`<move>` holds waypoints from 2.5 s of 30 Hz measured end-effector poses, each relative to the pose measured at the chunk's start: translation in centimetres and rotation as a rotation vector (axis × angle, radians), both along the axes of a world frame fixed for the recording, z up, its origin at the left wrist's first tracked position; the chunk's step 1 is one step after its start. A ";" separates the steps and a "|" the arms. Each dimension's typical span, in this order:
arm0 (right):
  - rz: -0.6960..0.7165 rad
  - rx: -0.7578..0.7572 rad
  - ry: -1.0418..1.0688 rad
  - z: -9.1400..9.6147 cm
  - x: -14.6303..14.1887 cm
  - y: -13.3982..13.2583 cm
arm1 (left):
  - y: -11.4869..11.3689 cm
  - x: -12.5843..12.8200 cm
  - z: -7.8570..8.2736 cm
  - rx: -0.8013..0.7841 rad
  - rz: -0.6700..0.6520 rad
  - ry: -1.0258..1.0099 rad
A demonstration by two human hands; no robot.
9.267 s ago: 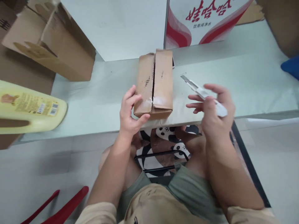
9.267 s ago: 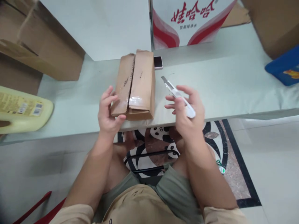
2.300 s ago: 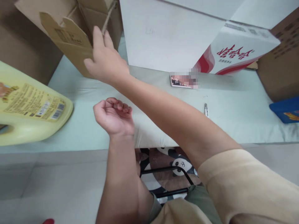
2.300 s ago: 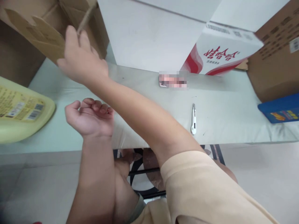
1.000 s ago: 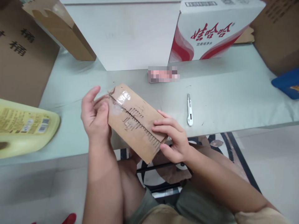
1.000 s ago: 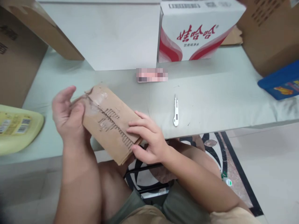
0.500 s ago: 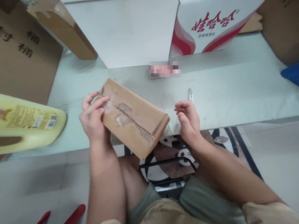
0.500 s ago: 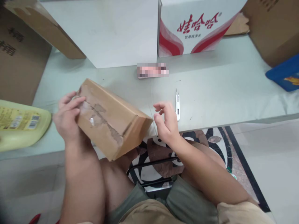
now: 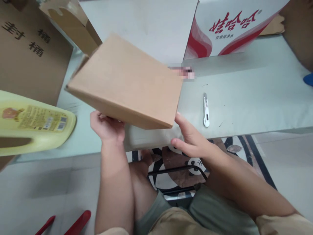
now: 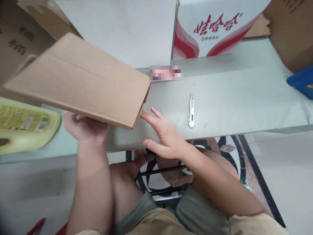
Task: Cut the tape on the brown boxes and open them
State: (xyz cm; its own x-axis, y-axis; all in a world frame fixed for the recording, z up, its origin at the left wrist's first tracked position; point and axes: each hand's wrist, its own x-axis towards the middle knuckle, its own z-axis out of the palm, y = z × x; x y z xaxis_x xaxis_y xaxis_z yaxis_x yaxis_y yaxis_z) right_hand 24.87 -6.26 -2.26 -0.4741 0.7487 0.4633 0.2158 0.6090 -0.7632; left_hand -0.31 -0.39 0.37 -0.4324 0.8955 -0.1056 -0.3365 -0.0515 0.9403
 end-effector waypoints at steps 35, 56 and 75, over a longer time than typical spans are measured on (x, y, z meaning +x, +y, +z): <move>-0.219 0.362 -0.034 1.2 1.1 0.1 | 0.9 0.6 -5.2 0.417 -0.313 0.713; -0.282 0.440 -0.098 1.2 1.6 0.3 | 1.6 1.0 -7.0 0.462 -0.329 0.770; -0.814 -0.642 -0.984 1.7 8.7 3.6 | 1.6 0.8 -6.5 0.492 -0.328 0.739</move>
State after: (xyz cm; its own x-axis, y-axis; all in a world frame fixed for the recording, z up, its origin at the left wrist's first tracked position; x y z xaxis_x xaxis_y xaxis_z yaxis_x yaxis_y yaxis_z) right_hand 33.55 -2.69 -0.59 0.2581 0.9137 -0.3139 0.9255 -0.3270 -0.1910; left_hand 0.45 1.22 -6.16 0.0425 0.8553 0.5163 0.2673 -0.5077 0.8190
